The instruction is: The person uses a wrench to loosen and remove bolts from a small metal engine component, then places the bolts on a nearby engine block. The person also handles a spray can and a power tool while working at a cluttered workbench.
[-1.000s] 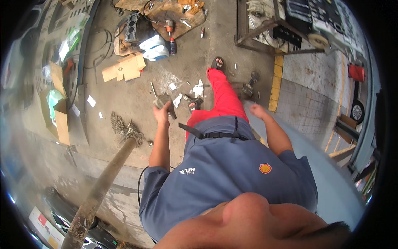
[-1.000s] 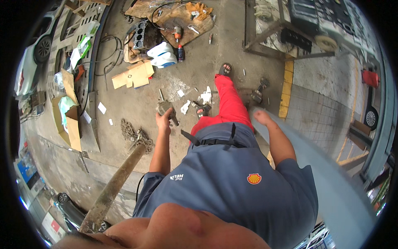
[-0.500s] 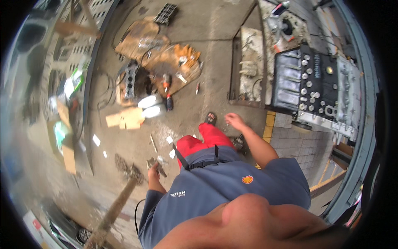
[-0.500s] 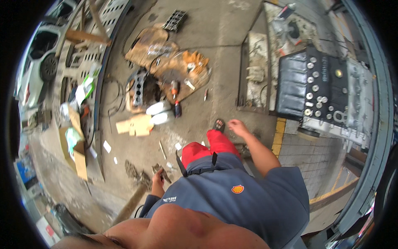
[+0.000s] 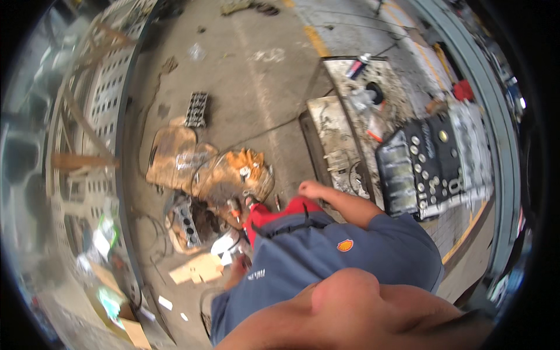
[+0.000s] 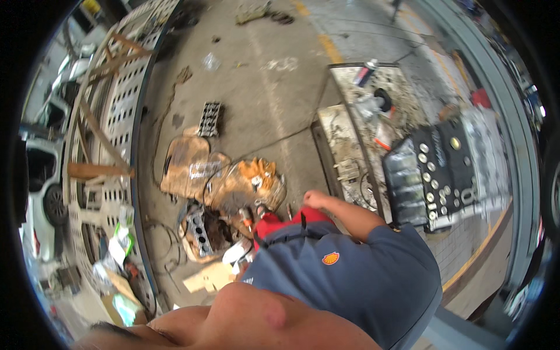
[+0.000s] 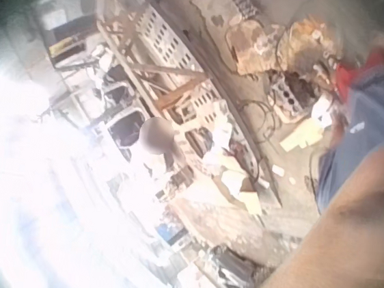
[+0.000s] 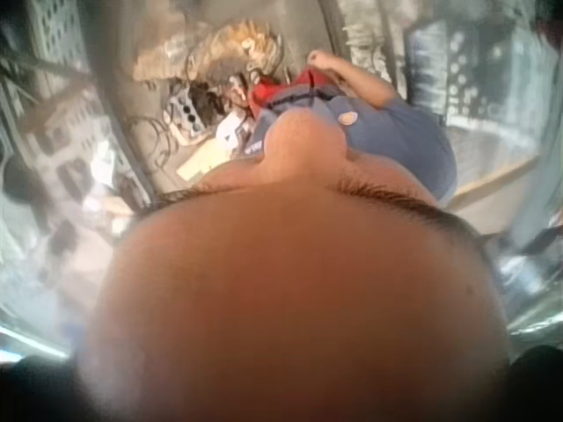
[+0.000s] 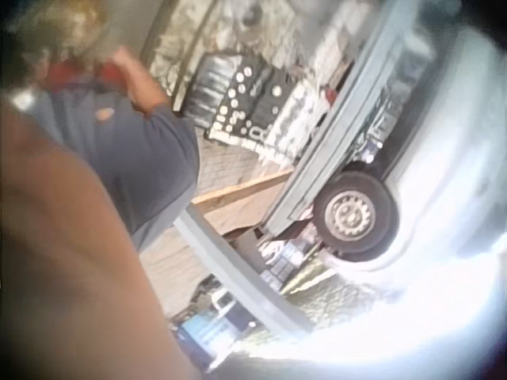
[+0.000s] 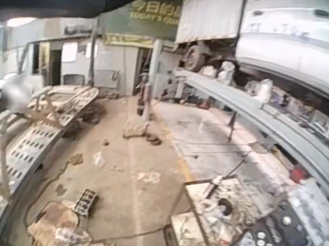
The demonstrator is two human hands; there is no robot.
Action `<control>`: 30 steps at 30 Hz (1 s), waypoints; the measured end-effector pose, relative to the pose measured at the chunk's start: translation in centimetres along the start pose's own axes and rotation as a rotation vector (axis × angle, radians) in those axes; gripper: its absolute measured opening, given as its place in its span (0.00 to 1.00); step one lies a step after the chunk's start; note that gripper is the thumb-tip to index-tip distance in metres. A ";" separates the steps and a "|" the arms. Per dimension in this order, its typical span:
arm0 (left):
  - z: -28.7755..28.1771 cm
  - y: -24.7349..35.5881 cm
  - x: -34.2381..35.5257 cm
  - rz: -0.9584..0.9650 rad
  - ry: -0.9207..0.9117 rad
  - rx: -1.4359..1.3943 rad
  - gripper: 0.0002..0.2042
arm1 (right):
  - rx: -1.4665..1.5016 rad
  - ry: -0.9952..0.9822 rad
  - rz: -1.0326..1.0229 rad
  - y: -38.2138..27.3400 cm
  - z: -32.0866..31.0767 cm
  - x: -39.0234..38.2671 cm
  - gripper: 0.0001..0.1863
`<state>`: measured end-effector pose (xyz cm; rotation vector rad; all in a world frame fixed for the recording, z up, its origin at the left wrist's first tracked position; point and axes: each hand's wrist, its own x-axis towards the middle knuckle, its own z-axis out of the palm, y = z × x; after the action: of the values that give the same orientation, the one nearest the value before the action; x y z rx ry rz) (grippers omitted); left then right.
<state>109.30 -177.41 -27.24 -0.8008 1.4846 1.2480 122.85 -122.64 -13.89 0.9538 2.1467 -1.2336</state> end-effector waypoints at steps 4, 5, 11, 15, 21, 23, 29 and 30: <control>1.6 17.9 4.8 0.191 0.062 0.100 0.12 | 0.108 0.113 -0.150 -7.0 -6.3 5.8 0.10; 3.7 24.3 3.5 0.199 0.145 0.245 0.13 | 0.188 0.120 -0.136 -7.6 -7.1 7.2 0.10; 16.9 49.2 1.8 0.563 0.299 0.486 0.31 | 0.368 0.166 -0.104 -9.2 -14.9 20.3 0.10; 20.8 55.1 7.2 0.553 0.183 0.313 0.31 | 0.395 0.123 -0.130 -11.6 -21.3 31.9 0.11; 31.5 54.4 12.1 0.247 0.089 0.057 0.25 | 0.183 0.100 -0.148 -16.1 -37.1 44.2 0.11; 37.2 57.9 12.5 0.160 0.102 0.079 0.25 | 0.286 0.017 -0.001 -19.3 -42.8 47.7 0.12; 50.1 73.4 15.2 0.177 0.067 0.220 0.26 | 0.286 0.228 -0.220 -24.8 -53.9 54.3 0.14; 52.3 75.9 15.9 0.185 0.046 0.252 0.26 | 0.343 0.211 -0.189 -24.7 -54.8 55.1 0.15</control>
<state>49.10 -106.40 -17.89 -0.5381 1.7442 1.1525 65.10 -65.08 -12.72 1.0801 2.2722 -1.7020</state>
